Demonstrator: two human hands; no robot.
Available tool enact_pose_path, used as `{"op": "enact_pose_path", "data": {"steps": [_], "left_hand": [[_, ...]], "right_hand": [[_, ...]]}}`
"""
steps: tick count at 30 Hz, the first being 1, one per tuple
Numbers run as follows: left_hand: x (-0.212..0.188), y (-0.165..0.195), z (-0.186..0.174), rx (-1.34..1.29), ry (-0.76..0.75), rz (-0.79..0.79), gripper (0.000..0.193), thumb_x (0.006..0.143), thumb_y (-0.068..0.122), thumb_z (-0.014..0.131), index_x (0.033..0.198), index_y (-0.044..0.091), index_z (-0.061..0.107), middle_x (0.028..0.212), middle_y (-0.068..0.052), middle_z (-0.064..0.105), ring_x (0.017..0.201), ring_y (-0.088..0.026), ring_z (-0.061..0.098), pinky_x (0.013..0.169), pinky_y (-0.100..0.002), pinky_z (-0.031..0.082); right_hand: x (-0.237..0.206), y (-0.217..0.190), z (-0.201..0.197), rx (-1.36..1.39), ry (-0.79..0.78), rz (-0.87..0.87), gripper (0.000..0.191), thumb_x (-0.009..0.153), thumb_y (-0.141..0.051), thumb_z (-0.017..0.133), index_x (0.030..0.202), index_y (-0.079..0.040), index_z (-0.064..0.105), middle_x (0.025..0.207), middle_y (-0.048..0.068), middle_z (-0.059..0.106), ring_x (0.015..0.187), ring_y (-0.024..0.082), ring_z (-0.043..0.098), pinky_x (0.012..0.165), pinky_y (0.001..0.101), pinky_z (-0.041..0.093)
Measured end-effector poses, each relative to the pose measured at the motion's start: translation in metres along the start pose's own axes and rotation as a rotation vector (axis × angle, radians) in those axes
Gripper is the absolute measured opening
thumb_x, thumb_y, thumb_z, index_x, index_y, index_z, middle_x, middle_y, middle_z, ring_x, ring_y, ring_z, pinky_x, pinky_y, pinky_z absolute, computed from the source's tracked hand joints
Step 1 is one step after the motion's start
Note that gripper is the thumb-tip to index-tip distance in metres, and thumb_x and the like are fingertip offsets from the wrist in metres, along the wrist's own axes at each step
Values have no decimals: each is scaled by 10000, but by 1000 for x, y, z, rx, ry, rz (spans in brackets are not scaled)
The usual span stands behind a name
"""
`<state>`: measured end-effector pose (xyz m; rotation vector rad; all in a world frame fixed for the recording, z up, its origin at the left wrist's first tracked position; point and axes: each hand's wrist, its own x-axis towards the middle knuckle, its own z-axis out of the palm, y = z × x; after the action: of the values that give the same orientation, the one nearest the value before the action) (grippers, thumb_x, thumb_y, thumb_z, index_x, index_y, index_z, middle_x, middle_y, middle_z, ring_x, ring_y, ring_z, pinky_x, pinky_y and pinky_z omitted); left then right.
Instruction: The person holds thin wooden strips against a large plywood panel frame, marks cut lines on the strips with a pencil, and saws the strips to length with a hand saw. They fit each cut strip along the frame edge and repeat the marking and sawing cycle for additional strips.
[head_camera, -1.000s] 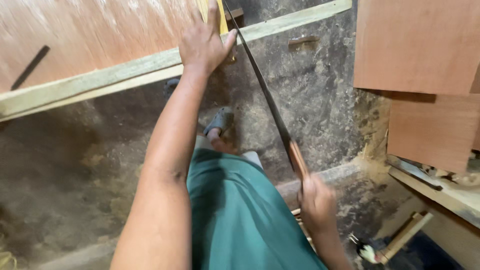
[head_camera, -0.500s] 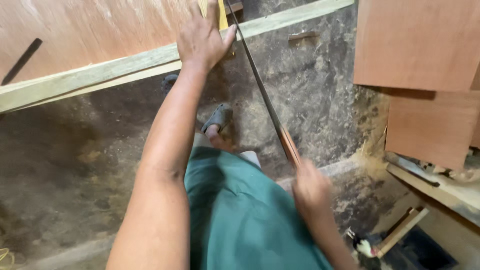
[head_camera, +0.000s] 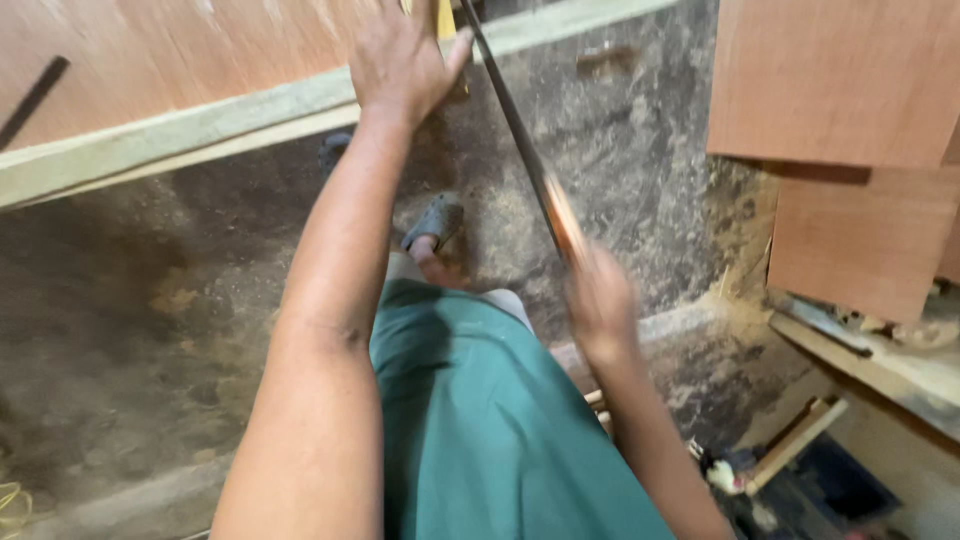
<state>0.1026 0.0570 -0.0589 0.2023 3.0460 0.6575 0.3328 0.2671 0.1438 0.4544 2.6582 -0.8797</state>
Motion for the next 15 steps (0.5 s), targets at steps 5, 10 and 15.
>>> {"op": "enact_pose_path", "data": {"steps": [5,10,15], "left_hand": [[0,-1,1,27,102,52,660,961,647,703,1349,156,493,1082,-229,592,893,-433,653,699,-543,531],[5,0,-7,-51,97,16,643,909,611,695,1284,100,584,1038,-268,633,813,-435,655,641,-546,524],[3,2,-10,-121,-136,-75,481,1010,615,624,1052,144,711,906,-160,699,864,-398,682,735,-533,536]], "right_hand": [[25,6,19,112,-9,98,316,1120,-256,471,968,-26,624,765,202,581,663,337,550,640,434,462],[-85,-5,-43,121,-32,281,385,1056,-285,420,1024,-34,710,604,149,610,509,236,613,516,371,491],[16,12,16,19,-14,10,357,1131,-226,449,891,-22,617,668,155,574,579,331,571,591,452,455]]}}
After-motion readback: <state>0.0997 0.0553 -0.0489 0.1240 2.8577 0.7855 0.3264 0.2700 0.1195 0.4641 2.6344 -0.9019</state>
